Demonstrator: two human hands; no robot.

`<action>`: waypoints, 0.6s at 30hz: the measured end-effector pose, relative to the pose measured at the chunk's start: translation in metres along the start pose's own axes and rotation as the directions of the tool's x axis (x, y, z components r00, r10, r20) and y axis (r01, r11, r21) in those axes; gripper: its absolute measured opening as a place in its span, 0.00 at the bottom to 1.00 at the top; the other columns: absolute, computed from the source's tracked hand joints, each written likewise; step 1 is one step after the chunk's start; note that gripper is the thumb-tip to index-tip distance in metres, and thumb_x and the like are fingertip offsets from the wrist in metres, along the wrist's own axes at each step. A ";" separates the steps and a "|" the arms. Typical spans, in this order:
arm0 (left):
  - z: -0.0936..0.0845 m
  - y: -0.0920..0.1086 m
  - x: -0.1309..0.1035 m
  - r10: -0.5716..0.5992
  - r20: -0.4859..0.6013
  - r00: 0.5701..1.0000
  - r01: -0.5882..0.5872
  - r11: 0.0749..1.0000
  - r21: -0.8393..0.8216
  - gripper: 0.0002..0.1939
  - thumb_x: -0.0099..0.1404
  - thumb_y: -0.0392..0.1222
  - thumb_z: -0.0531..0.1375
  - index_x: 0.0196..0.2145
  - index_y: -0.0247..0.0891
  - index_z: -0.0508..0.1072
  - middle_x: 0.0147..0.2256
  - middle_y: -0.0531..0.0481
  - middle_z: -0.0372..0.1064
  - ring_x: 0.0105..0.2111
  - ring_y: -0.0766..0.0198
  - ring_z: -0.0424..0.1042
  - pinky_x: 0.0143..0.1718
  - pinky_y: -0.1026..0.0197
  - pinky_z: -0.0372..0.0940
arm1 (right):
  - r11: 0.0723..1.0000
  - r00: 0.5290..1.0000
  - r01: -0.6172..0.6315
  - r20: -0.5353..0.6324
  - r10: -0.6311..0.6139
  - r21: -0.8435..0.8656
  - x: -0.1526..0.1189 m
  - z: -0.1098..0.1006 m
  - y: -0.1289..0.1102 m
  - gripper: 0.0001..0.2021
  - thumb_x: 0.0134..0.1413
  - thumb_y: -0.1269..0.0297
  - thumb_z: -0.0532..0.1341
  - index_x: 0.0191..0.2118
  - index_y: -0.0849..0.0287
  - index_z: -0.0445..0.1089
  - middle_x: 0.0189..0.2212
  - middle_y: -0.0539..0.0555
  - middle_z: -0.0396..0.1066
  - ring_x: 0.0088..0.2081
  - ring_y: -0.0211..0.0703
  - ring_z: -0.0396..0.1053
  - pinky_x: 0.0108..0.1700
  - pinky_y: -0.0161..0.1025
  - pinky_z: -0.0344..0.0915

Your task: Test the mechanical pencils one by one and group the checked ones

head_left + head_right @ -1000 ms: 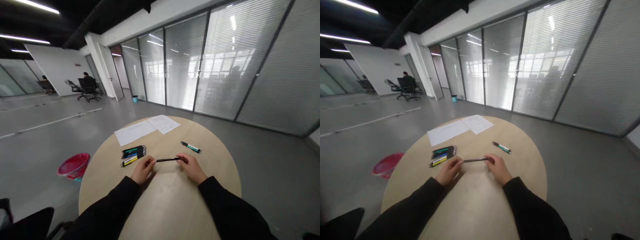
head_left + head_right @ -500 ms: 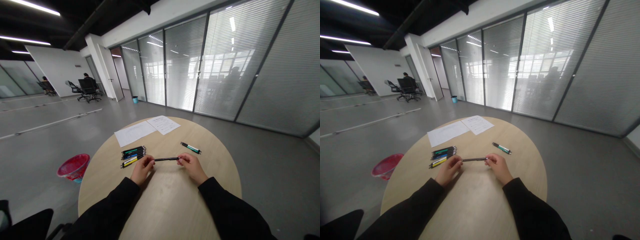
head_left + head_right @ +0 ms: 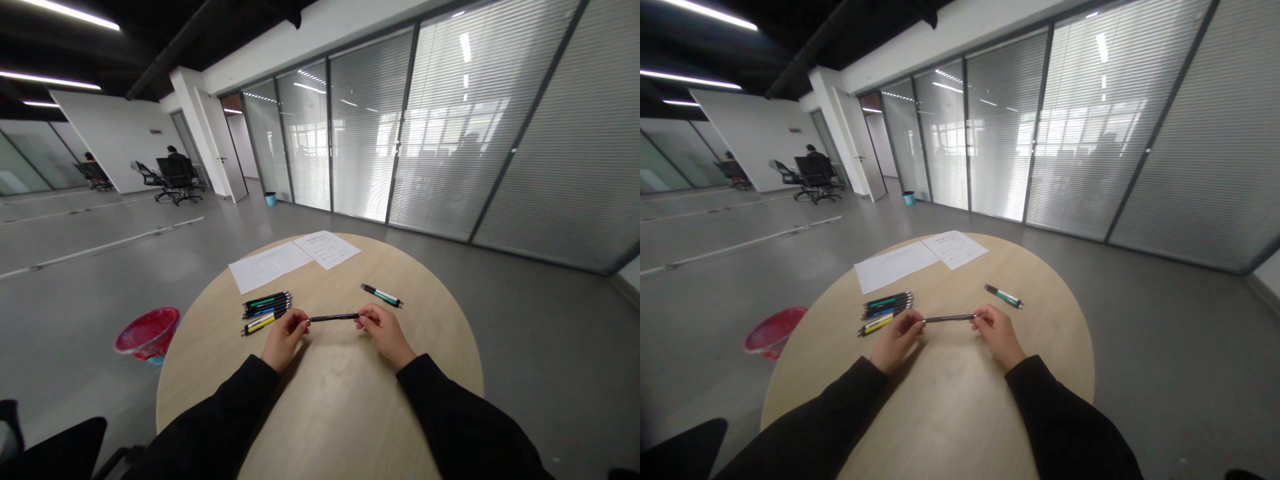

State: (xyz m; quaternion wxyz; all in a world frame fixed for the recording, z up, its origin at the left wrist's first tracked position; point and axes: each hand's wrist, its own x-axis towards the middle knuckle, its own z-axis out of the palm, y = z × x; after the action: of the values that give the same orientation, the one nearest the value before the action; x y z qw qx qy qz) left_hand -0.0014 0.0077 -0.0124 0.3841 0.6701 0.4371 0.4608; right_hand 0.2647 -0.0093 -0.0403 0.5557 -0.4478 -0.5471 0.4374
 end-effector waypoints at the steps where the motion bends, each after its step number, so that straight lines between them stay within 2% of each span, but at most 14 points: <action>1: 0.000 -0.001 0.000 0.001 0.001 1.000 -0.001 1.000 0.001 0.09 0.62 0.45 0.62 0.35 0.37 0.70 0.28 0.52 0.69 0.28 0.64 0.70 0.32 0.62 0.66 | 1.000 1.000 0.000 0.001 0.000 -0.010 0.000 0.000 0.000 0.12 0.54 0.55 0.64 0.37 0.59 0.70 0.32 0.56 0.77 0.33 0.45 0.75 0.35 0.40 0.69; 12: 0.000 0.006 -0.001 0.014 -0.011 1.000 -0.013 1.000 0.019 0.09 0.62 0.46 0.62 0.33 0.36 0.71 0.28 0.52 0.69 0.28 0.64 0.71 0.33 0.61 0.67 | 0.997 1.000 0.010 0.015 -0.009 -0.070 0.000 -0.002 0.001 0.12 0.56 0.55 0.63 0.37 0.60 0.71 0.32 0.57 0.78 0.32 0.45 0.75 0.36 0.40 0.69; 18: 0.000 0.001 0.000 0.020 -0.011 1.000 -0.019 1.000 0.022 0.09 0.62 0.45 0.62 0.33 0.36 0.71 0.28 0.52 0.69 0.28 0.64 0.70 0.33 0.61 0.66 | 0.997 1.000 0.015 0.012 -0.014 -0.079 0.000 -0.003 0.001 0.12 0.57 0.56 0.62 0.37 0.60 0.72 0.31 0.56 0.77 0.32 0.45 0.74 0.35 0.40 0.69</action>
State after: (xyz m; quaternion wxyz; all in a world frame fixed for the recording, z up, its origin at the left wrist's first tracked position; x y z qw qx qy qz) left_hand -0.0015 0.0072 -0.0111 0.3696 0.6759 0.4379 0.4635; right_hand 0.2676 -0.0091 -0.0413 0.5375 -0.4629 -0.5706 0.4137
